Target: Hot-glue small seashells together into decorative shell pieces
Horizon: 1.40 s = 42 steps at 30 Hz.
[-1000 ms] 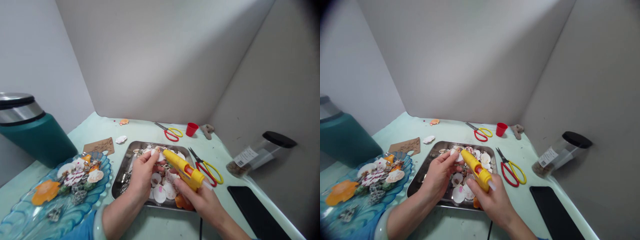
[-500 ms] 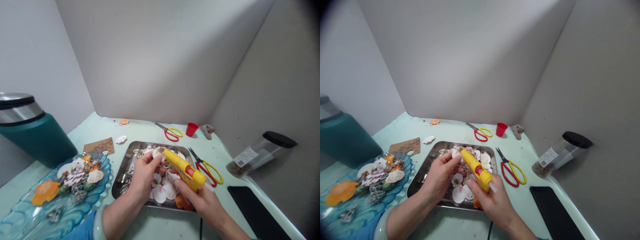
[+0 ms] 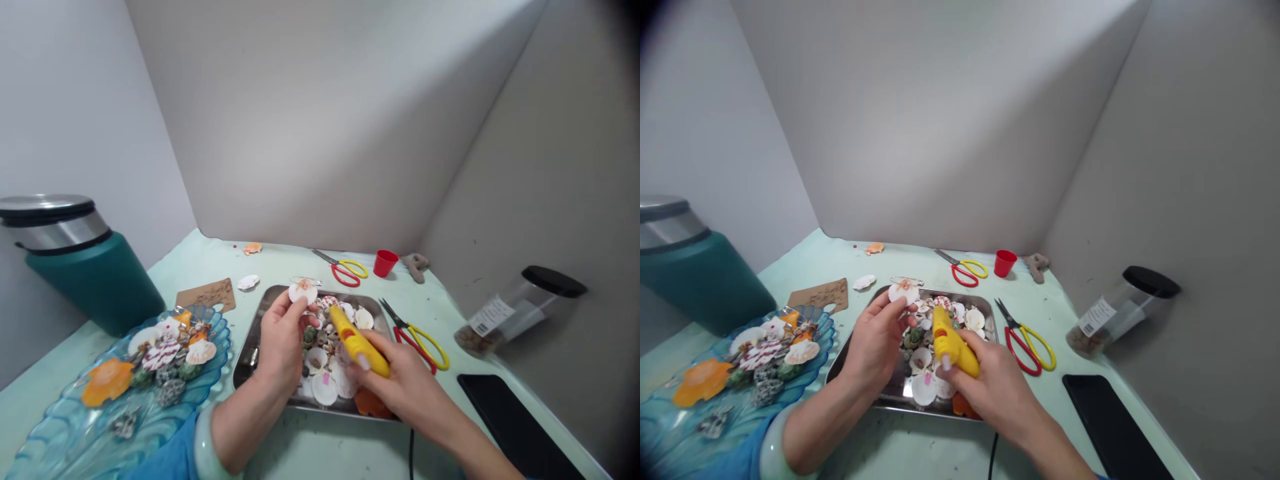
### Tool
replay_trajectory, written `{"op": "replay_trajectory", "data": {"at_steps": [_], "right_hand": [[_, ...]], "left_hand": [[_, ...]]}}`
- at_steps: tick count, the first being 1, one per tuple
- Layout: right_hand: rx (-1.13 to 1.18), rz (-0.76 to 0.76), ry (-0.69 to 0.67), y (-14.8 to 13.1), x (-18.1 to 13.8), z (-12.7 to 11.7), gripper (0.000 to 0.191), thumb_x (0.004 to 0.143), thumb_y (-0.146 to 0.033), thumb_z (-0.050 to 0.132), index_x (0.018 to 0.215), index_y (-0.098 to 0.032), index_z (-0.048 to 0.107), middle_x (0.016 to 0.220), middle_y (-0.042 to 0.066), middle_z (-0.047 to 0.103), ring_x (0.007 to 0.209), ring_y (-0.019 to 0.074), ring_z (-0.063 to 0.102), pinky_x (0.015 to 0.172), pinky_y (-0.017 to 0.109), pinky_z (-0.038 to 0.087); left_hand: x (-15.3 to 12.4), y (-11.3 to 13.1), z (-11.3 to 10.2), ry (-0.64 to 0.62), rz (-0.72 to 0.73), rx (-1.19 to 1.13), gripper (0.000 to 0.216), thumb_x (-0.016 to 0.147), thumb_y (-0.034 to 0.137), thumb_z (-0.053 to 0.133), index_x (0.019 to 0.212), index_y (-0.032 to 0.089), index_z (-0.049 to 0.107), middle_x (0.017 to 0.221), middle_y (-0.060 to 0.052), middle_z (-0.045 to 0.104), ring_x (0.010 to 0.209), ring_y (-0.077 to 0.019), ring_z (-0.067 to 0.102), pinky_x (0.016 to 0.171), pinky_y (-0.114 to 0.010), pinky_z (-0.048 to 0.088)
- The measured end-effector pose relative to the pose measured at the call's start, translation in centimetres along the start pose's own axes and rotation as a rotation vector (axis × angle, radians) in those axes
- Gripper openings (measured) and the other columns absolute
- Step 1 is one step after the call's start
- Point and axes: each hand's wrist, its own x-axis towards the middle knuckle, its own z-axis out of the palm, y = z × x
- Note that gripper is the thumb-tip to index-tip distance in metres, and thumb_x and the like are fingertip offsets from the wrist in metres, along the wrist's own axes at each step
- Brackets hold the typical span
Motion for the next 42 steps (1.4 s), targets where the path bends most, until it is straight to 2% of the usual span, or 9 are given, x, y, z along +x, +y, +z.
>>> {"op": "replay_trajectory", "data": {"at_steps": [4, 8, 11, 14, 18, 22, 28, 32, 42], "right_hand": [[-0.226, -0.035, -0.046, -0.1, -0.2, -0.4, 0.031, 0.077, -0.031, 0.065, 0.107, -0.027, 0.061, 0.088, 0.0, 0.069, 0.077, 0.0217, 0.061, 0.066, 0.03, 0.042], [-0.333, -0.078, -0.12, -0.9, -0.2, -1.7, 0.033, 0.075, -0.04, 0.068, 0.105, -0.027, 0.064, 0.087, 0.002, 0.068, 0.075, 0.022, 0.061, 0.065, 0.03, 0.042], [-0.318, -0.093, 0.03, -2.0, 0.6, -3.0, 0.029, 0.08, -0.04, 0.063, 0.104, -0.024, 0.063, 0.084, 0.002, 0.066, 0.074, 0.0194, 0.059, 0.067, 0.029, 0.042], [-0.221, -0.092, 0.212, -3.0, 1.9, -3.2, 0.019, 0.087, -0.039, 0.055, 0.096, -0.024, 0.063, 0.074, -0.001, 0.063, 0.063, 0.0151, 0.055, 0.061, 0.026, 0.04], [-0.138, -0.126, 0.277, -3.9, 3.3, -2.3, 0.019, 0.089, -0.033, 0.051, 0.08, -0.02, 0.061, 0.068, -0.001, 0.059, 0.062, 0.0144, 0.053, 0.06, 0.025, 0.038], [-0.101, -0.12, 0.259, -3.8, 3.9, -2.0, 0.022, 0.089, -0.028, 0.05, 0.071, -0.019, 0.057, 0.062, -0.003, 0.054, 0.058, 0.0127, 0.048, 0.056, 0.025, 0.035], [0.025, -0.059, 0.125, -2.4, 4.5, -2.5, 0.023, 0.089, -0.027, 0.049, 0.068, -0.019, 0.055, 0.057, -0.006, 0.047, 0.054, 0.0108, 0.042, 0.052, 0.023, 0.032], [0.048, -0.028, 0.114, -1.7, 4.5, -2.5, 0.023, 0.088, -0.028, 0.049, 0.068, -0.019, 0.055, 0.057, -0.005, 0.047, 0.055, 0.0109, 0.042, 0.051, 0.023, 0.031], [0.083, -0.042, 0.11, -2.4, 4.3, -2.0, 0.024, 0.088, -0.027, 0.047, 0.067, -0.018, 0.054, 0.059, -0.004, 0.049, 0.056, 0.0114, 0.044, 0.052, 0.023, 0.034]], "left_hand": [[-0.5, 0.1, 0.3, -0.036, 0.0, 0.032, 0.023, 0.071, 0.018, 0.066, 0.093, 0.014, 0.059, 0.077, 0.001, 0.059, 0.061, -0.0076, 0.054, 0.049, -0.017, 0.044], [-0.9, 0.2, 0.4, -0.051, -0.023, 0.055, 0.031, 0.071, 0.02, 0.069, 0.099, 0.014, 0.055, 0.081, 0.0, 0.062, 0.064, -0.0088, 0.057, 0.05, -0.017, 0.044], [-1.1, 0.2, 0.5, -0.061, -0.065, 0.086, 0.032, 0.07, 0.022, 0.07, 0.097, 0.014, 0.055, 0.074, 0.001, 0.062, 0.06, -0.0082, 0.056, 0.048, -0.016, 0.042], [-1.3, 0.1, 0.5, -0.114, -0.098, 0.091, 0.031, 0.072, 0.023, 0.07, 0.097, 0.013, 0.055, 0.067, 0.003, 0.061, 0.051, -0.0052, 0.052, 0.049, -0.016, 0.04], [-1.5, -0.4, 0.3, -0.162, -0.108, 0.089, 0.027, 0.074, 0.024, 0.068, 0.097, 0.013, 0.057, 0.064, 0.004, 0.06, 0.045, -0.0024, 0.047, 0.048, -0.014, 0.037], [-1.4, -1.0, 0.1, -0.167, -0.141, 0.105, 0.029, 0.074, 0.022, 0.068, 0.1, 0.014, 0.057, 0.065, 0.003, 0.061, 0.047, -0.0031, 0.047, 0.048, -0.015, 0.038], [-1.2, -1.1, 0.2, -0.173, -0.167, 0.109, 0.03, 0.072, 0.025, 0.071, 0.097, 0.013, 0.059, 0.087, -0.006, 0.066, 0.068, -0.0099, 0.057, 0.054, -0.018, 0.044], [-1.1, -0.9, 0.3, -0.158, -0.176, 0.115, 0.025, 0.071, 0.026, 0.072, 0.089, 0.012, 0.062, 0.085, -0.005, 0.065, 0.069, -0.0105, 0.056, 0.054, -0.018, 0.044], [-1.5, -1.2, 0.1, -0.222, -0.223, 0.107, 0.024, 0.073, 0.03, 0.07, 0.087, 0.011, 0.067, 0.083, -0.005, 0.062, 0.065, -0.0097, 0.053, 0.052, -0.018, 0.044]]}}
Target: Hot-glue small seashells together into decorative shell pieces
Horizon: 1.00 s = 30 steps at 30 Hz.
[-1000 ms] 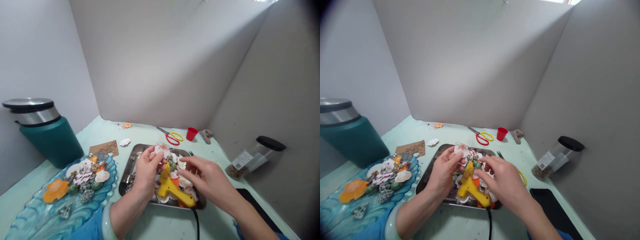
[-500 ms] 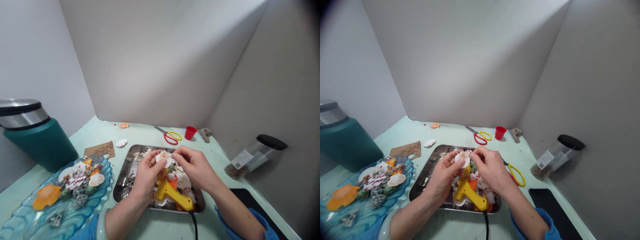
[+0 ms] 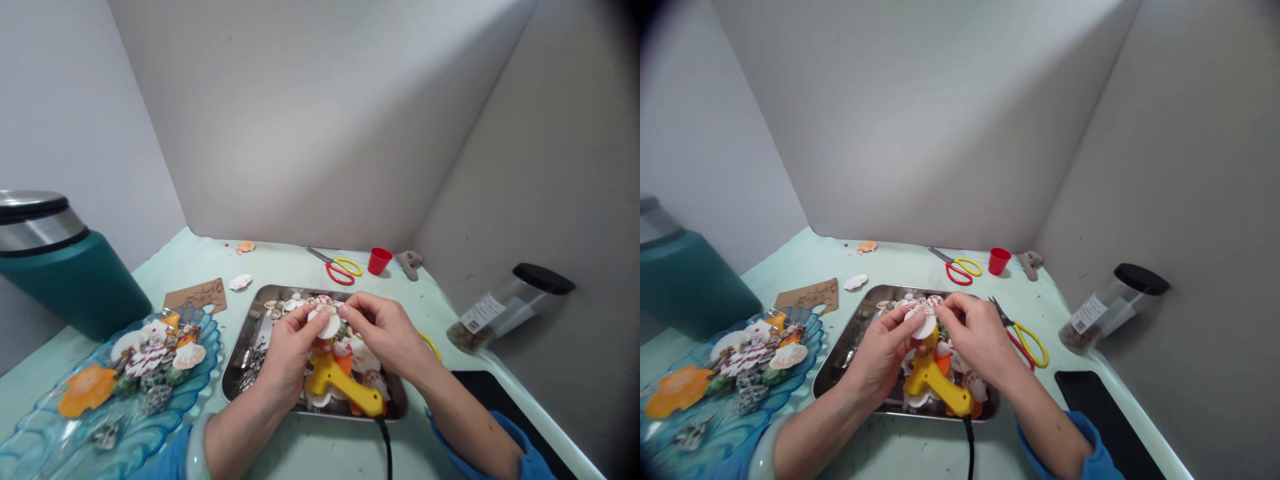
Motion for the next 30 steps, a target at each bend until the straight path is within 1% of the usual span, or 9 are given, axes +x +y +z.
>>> {"op": "replay_trajectory", "data": {"at_steps": [5, 14, 26, 30], "right_hand": [[0.009, 0.004, 0.022, 0.03, -0.16, 0.01, 0.024, 0.086, -0.027, 0.047, 0.064, -0.018, 0.052, 0.057, -0.004, 0.048, 0.055, 0.0113, 0.043, 0.051, 0.022, 0.034], [-0.06, 0.017, 0.075, -0.09, -0.28, 0.24, 0.026, 0.084, -0.025, 0.051, 0.059, -0.019, 0.047, 0.054, -0.006, 0.045, 0.053, 0.0105, 0.042, 0.05, 0.021, 0.032], [-0.095, -0.008, 0.093, -0.45, -0.48, 0.06, 0.026, 0.082, -0.022, 0.05, 0.057, -0.019, 0.043, 0.052, -0.006, 0.043, 0.05, 0.01, 0.04, 0.048, 0.022, 0.03], [-0.093, -0.001, 0.098, -0.51, -0.57, 0.13, 0.026, 0.082, -0.023, 0.05, 0.058, -0.019, 0.044, 0.052, -0.006, 0.043, 0.051, 0.0103, 0.04, 0.049, 0.022, 0.031]], "left_hand": [[-0.02, 0.06, 0.06, -0.011, 0.0, -0.008, 0.024, 0.072, 0.029, 0.07, 0.088, 0.011, 0.067, 0.083, -0.006, 0.061, 0.063, -0.0094, 0.052, 0.05, -0.019, 0.044], [-0.06, -0.04, 0.06, 0.005, -0.001, 0.03, 0.022, 0.072, 0.028, 0.07, 0.086, 0.012, 0.067, 0.081, -0.004, 0.063, 0.063, -0.0095, 0.052, 0.052, -0.019, 0.043], [-0.29, 0.31, 0.26, 0.017, 0.006, 0.018, 0.022, 0.066, 0.028, 0.075, 0.081, 0.013, 0.07, 0.075, -0.004, 0.067, 0.06, -0.0108, 0.055, 0.053, -0.02, 0.043], [-0.32, 0.41, 0.31, 0.024, 0.024, 0.03, 0.023, 0.064, 0.028, 0.076, 0.08, 0.013, 0.07, 0.075, -0.005, 0.068, 0.06, -0.0114, 0.056, 0.053, -0.021, 0.043]]}}
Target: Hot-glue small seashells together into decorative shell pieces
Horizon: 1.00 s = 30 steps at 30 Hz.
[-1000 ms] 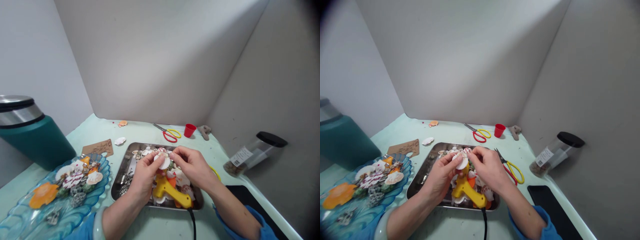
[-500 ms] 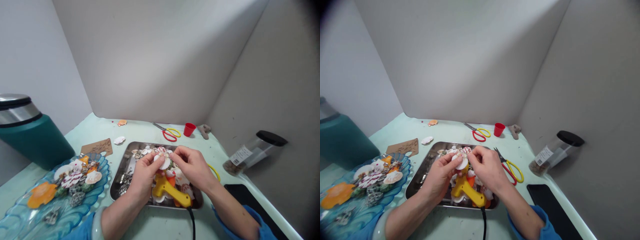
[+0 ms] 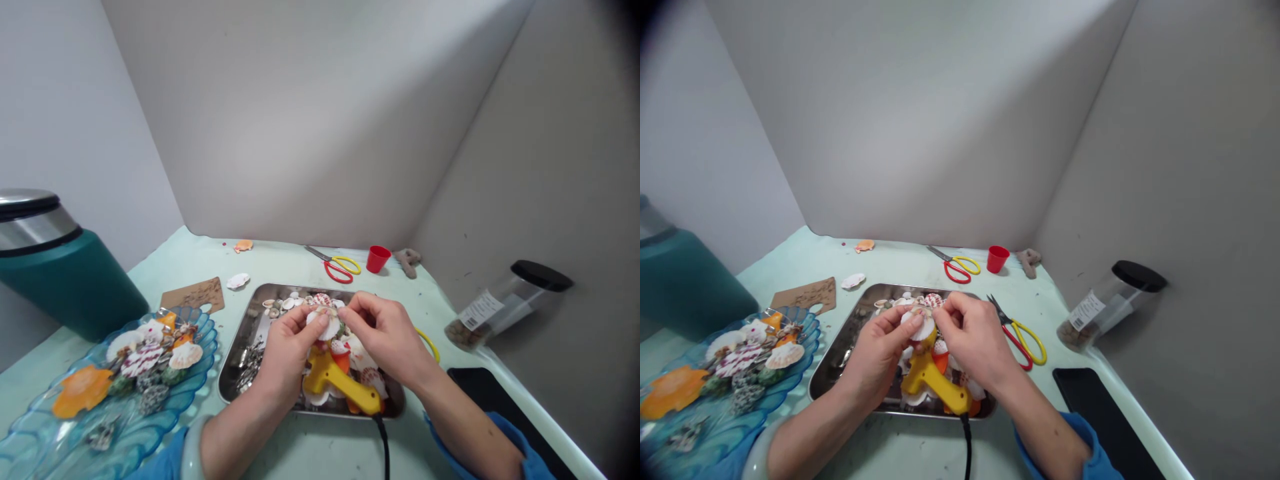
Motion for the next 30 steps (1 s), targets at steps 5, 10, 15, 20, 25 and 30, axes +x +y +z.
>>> {"op": "replay_trajectory", "data": {"at_steps": [5, 10, 15, 20, 25, 30], "right_hand": [[0.017, 0.015, -0.011, -0.2, -0.1, 0.0, 0.025, 0.083, -0.024, 0.05, 0.059, -0.019, 0.045, 0.052, -0.006, 0.043, 0.051, 0.0104, 0.039, 0.048, 0.022, 0.031], [0.017, 0.024, -0.015, -0.3, -0.1, -0.1, 0.025, 0.083, -0.025, 0.051, 0.059, -0.019, 0.046, 0.052, -0.006, 0.043, 0.051, 0.0104, 0.04, 0.049, 0.022, 0.031], [0.007, 0.017, 0.001, -0.2, -0.1, 0.3, 0.026, 0.083, -0.026, 0.051, 0.059, -0.02, 0.045, 0.051, -0.006, 0.042, 0.049, 0.0106, 0.04, 0.047, 0.022, 0.031], [-0.038, -0.004, 0.035, 0.1, -0.1, 0.8, 0.028, 0.086, -0.029, 0.049, 0.06, -0.02, 0.046, 0.052, -0.005, 0.044, 0.05, 0.0117, 0.041, 0.049, 0.023, 0.031], [-0.042, -0.017, 0.026, 0.2, 0.0, 0.9, 0.025, 0.092, -0.034, 0.043, 0.075, -0.021, 0.055, 0.061, -0.003, 0.054, 0.057, 0.014, 0.048, 0.055, 0.024, 0.035], [0.013, 0.006, 0.01, 0.1, -0.2, 1.1, 0.013, 0.088, -0.028, 0.05, 0.079, -0.021, 0.056, 0.063, -0.003, 0.057, 0.056, 0.0125, 0.05, 0.055, 0.023, 0.037]], "left_hand": [[-0.1, 0.0, 0.0, -0.005, 0.041, 0.033, 0.018, 0.069, 0.027, 0.073, 0.08, 0.014, 0.069, 0.074, -0.003, 0.067, 0.063, -0.011, 0.056, 0.055, -0.019, 0.044], [-0.1, 0.0, -0.1, -0.009, 0.043, 0.037, 0.016, 0.07, 0.026, 0.072, 0.08, 0.014, 0.069, 0.076, -0.004, 0.067, 0.063, -0.0108, 0.056, 0.056, -0.019, 0.045], [0.0, -0.2, 0.0, -0.004, 0.035, 0.033, 0.019, 0.068, 0.028, 0.073, 0.08, 0.014, 0.069, 0.075, -0.004, 0.067, 0.061, -0.0109, 0.055, 0.054, -0.019, 0.044], [0.3, -0.4, -0.2, 0.008, 0.012, 0.051, 0.022, 0.072, 0.03, 0.069, 0.086, 0.013, 0.068, 0.08, -0.004, 0.066, 0.058, -0.009, 0.053, 0.05, -0.019, 0.042], [0.5, -0.4, -0.3, 0.056, -0.002, 0.035, 0.024, 0.071, 0.03, 0.07, 0.089, 0.013, 0.068, 0.086, -0.004, 0.066, 0.057, -0.0076, 0.052, 0.049, -0.019, 0.042], [0.4, -0.3, -0.2, 0.043, 0.003, 0.027, 0.022, 0.074, 0.03, 0.068, 0.087, 0.012, 0.067, 0.086, -0.005, 0.064, 0.064, -0.0095, 0.053, 0.05, -0.018, 0.042]]}}
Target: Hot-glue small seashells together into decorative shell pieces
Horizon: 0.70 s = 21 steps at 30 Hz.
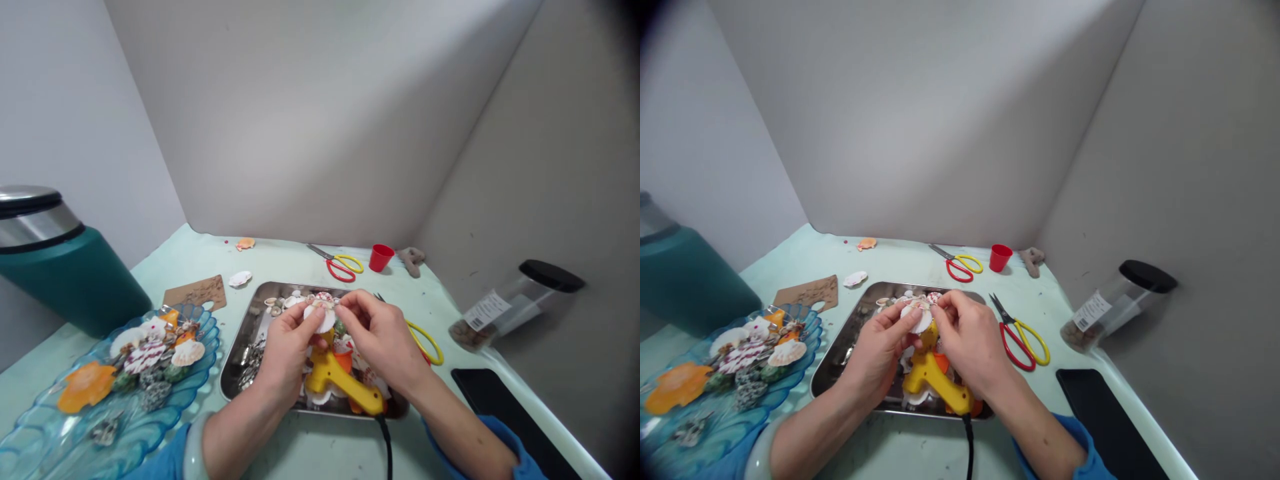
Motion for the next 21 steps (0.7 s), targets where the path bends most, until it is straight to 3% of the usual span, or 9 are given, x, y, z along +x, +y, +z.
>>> {"op": "replay_trajectory", "data": {"at_steps": [7, 21], "right_hand": [[0.052, 0.075, -0.006, -0.24, 0.04, 0.18, 0.015, 0.083, -0.025, 0.052, 0.07, -0.02, 0.053, 0.055, -0.005, 0.052, 0.049, 0.011, 0.048, 0.05, 0.022, 0.036], [0.01, 0.086, 0.028, -0.22, 0.04, 0.23, 0.014, 0.079, -0.022, 0.053, 0.065, -0.02, 0.051, 0.052, -0.006, 0.05, 0.048, 0.0106, 0.046, 0.049, 0.022, 0.034]], "left_hand": [[-0.18, 0.18, 0.14, -0.043, 0.007, -0.017, 0.021, 0.074, 0.029, 0.068, 0.085, 0.012, 0.064, 0.084, -0.005, 0.061, 0.067, -0.0111, 0.052, 0.051, -0.02, 0.043], [-0.02, 0.18, 0.09, -0.01, -0.054, -0.086, 0.02, 0.075, 0.028, 0.067, 0.086, 0.011, 0.064, 0.076, -0.004, 0.061, 0.062, -0.0101, 0.052, 0.049, -0.02, 0.044]]}}
